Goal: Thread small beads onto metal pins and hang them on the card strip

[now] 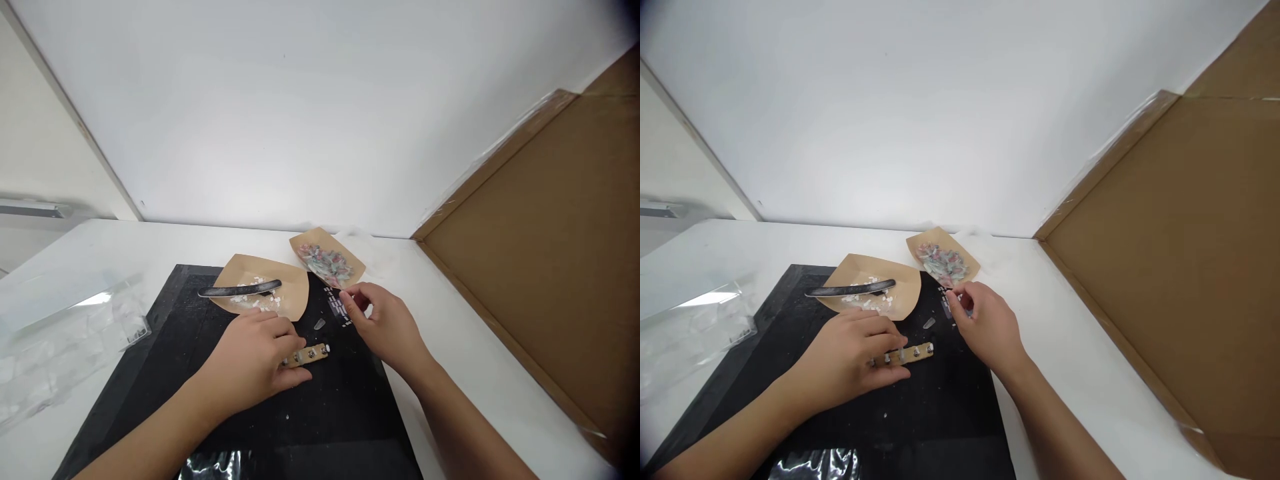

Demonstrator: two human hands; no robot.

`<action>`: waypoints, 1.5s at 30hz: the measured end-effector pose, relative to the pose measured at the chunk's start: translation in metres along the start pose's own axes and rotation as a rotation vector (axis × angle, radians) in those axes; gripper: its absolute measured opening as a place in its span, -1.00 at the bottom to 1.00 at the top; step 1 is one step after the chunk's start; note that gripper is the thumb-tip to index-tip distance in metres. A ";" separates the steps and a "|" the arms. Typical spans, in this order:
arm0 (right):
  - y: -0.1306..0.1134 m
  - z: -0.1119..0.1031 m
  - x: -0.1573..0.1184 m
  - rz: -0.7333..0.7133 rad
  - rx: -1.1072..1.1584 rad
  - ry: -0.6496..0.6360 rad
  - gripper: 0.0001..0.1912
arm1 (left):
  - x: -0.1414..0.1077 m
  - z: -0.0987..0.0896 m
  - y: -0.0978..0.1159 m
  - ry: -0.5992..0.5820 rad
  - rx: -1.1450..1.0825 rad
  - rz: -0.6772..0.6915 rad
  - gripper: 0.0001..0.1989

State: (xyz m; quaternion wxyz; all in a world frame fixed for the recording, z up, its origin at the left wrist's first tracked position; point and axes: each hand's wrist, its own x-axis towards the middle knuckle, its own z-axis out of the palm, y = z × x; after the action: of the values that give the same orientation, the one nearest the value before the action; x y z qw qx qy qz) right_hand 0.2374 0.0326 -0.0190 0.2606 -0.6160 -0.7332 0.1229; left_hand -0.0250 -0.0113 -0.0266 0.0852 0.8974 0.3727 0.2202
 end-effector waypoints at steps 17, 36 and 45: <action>0.008 0.002 0.003 -0.172 0.021 -0.201 -0.83 | -0.001 0.003 0.003 -0.093 0.019 0.022 -0.85; 0.008 0.016 0.001 -0.324 0.027 -0.318 -0.93 | -0.001 0.000 0.005 -0.121 0.027 0.000 -0.90; -0.007 0.001 -0.003 -0.123 0.413 -0.285 -0.79 | 0.001 -0.006 0.008 -0.110 -0.041 -0.064 -0.73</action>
State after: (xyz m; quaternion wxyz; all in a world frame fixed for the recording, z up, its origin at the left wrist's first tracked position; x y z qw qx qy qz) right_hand 0.2314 0.0288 -0.0170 0.2818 -0.4806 -0.7579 0.3394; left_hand -0.0218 -0.0166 -0.0180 0.1311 0.8939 0.3911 0.1752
